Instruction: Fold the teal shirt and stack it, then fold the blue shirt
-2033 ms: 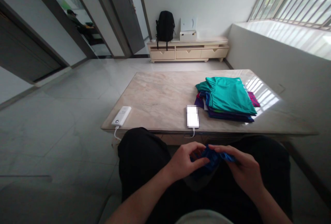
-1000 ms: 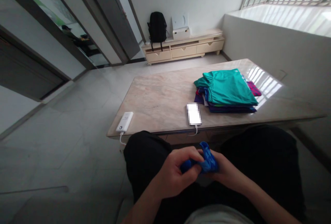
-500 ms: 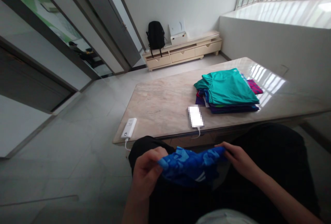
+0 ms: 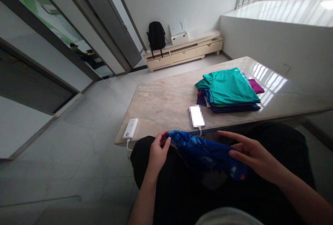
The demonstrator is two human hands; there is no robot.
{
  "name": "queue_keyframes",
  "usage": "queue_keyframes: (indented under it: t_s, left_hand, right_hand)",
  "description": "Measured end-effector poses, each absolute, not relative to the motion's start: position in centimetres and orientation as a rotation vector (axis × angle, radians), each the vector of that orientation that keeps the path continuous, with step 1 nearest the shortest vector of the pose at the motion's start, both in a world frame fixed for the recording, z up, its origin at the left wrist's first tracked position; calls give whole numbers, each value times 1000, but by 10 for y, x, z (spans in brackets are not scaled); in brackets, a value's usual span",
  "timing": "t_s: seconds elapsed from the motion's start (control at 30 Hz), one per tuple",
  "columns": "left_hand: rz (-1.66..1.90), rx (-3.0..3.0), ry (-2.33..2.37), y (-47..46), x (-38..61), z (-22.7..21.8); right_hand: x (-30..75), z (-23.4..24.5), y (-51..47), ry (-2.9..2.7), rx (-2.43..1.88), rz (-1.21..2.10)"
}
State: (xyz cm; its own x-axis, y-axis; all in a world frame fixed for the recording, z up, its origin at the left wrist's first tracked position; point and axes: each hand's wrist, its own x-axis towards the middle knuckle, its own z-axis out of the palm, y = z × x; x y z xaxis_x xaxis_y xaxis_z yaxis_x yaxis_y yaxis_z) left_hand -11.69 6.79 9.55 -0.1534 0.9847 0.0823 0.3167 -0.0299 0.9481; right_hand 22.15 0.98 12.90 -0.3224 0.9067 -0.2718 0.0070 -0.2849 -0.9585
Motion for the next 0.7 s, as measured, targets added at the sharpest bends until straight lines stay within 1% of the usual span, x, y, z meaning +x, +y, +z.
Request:
queue_keyframes:
  t_s: [0.07,0.13,0.23,0.3,0.47,0.6,0.7]
  left_hand:
    - [1135,1608,1535,56,-98,96]
    - [1042,1723,1415,37,-74,102]
    - [890,1713,1126,6,-39,112]
    - [850,1678,1036,-8,-21,113]
    - [883,1576,1138,-17,2,101]
    - [947,1537,1194,-10,8,91]
    - [931,1597,1213,-5,8,84]
  right_hand:
    - [213,137,9,-1134,-1158,1684]
    - [205,138,10,-1092,-1148,1625]
    - [197,134,13,-1136,-1129,1525]
    - [194,132,13,-1200,-1081,1486]
    - [194,133,5,-1482,-1020,1344]
    - [199,130,1,-1634,-1124,1078]
    - [203,126,0,-1680,-1197,843]
